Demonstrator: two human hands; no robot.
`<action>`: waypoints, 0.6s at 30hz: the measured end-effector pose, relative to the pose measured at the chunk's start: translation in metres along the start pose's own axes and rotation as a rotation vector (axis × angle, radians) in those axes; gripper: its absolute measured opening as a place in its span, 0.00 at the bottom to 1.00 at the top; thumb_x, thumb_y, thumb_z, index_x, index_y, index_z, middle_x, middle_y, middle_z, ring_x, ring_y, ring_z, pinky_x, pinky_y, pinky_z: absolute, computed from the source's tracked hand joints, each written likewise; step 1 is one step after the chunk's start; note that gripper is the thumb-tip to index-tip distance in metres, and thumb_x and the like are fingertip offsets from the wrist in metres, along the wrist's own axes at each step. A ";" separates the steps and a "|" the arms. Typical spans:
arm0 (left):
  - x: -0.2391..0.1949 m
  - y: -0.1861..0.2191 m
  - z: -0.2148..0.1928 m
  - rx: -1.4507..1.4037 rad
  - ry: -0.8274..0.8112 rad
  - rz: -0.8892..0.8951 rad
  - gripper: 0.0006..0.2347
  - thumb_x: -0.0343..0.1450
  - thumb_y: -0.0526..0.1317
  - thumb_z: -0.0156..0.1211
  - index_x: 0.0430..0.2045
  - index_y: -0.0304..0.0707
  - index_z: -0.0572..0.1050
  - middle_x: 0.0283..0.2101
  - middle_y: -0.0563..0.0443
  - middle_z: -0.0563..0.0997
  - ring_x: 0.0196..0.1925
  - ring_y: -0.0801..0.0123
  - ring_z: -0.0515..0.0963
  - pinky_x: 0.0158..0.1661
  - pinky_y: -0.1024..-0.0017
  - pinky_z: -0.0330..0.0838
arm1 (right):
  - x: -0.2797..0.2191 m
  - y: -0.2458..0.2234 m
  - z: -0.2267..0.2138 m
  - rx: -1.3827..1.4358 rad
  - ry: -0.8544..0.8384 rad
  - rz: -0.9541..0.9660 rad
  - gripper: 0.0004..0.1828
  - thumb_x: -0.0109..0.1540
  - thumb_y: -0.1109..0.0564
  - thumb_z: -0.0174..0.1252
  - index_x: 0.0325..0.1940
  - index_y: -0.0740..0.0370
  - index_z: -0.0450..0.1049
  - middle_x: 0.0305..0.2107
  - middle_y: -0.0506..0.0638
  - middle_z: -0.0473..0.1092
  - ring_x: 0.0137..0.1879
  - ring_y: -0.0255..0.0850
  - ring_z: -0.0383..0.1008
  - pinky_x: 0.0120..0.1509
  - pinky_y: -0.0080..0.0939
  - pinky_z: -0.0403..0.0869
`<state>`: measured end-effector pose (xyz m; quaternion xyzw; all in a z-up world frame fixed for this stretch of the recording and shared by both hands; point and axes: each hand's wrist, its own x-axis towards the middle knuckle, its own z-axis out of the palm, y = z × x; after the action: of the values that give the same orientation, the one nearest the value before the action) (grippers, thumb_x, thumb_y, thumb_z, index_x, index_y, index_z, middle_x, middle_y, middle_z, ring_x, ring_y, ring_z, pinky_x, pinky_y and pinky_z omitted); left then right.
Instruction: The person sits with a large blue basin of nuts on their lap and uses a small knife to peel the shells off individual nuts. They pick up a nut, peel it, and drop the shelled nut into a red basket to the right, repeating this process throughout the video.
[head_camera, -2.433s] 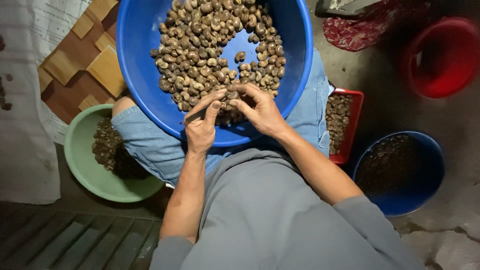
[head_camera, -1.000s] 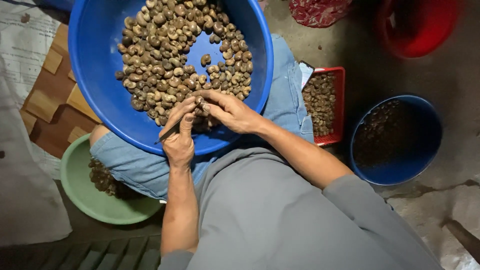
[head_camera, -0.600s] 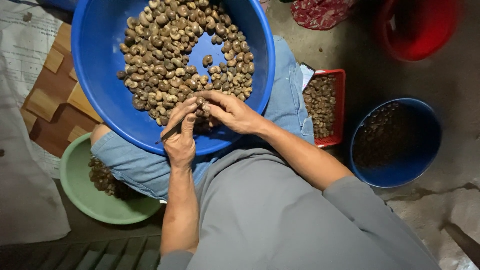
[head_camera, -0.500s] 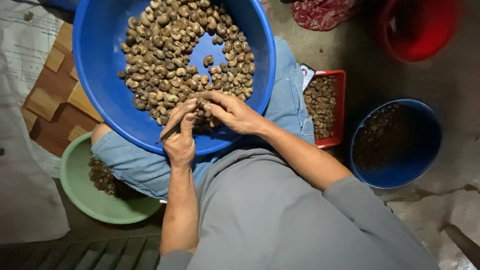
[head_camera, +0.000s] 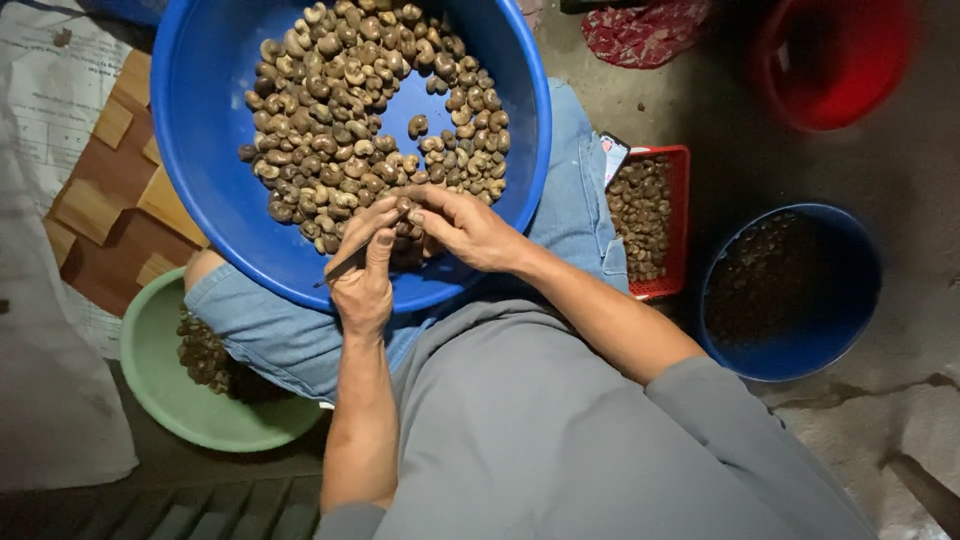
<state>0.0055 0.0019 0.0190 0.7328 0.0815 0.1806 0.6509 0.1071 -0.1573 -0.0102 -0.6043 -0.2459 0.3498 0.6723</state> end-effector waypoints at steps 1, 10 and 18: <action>0.000 -0.001 0.000 -0.001 -0.001 0.001 0.10 0.82 0.37 0.54 0.52 0.32 0.78 0.58 0.36 0.80 0.65 0.46 0.77 0.58 0.50 0.74 | 0.000 -0.002 0.001 -0.001 0.001 -0.001 0.20 0.74 0.57 0.46 0.69 0.68 0.65 0.33 0.60 0.78 0.36 0.43 0.83 0.42 0.45 0.81; 0.000 0.003 0.001 0.016 -0.014 -0.010 0.09 0.82 0.36 0.53 0.50 0.30 0.78 0.59 0.35 0.78 0.65 0.46 0.77 0.58 0.49 0.74 | -0.001 -0.009 0.003 -0.022 0.030 0.032 0.20 0.73 0.56 0.49 0.68 0.65 0.67 0.29 0.60 0.79 0.35 0.43 0.84 0.42 0.43 0.81; -0.003 -0.007 -0.002 0.031 0.066 0.007 0.08 0.81 0.34 0.54 0.49 0.27 0.79 0.53 0.30 0.82 0.60 0.45 0.81 0.54 0.56 0.79 | -0.005 -0.010 0.004 -0.146 0.081 -0.002 0.19 0.71 0.54 0.53 0.64 0.65 0.71 0.40 0.71 0.76 0.50 0.62 0.81 0.50 0.59 0.78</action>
<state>0.0025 0.0040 0.0113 0.7368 0.1033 0.2057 0.6357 0.1027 -0.1589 0.0012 -0.6650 -0.2442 0.3054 0.6362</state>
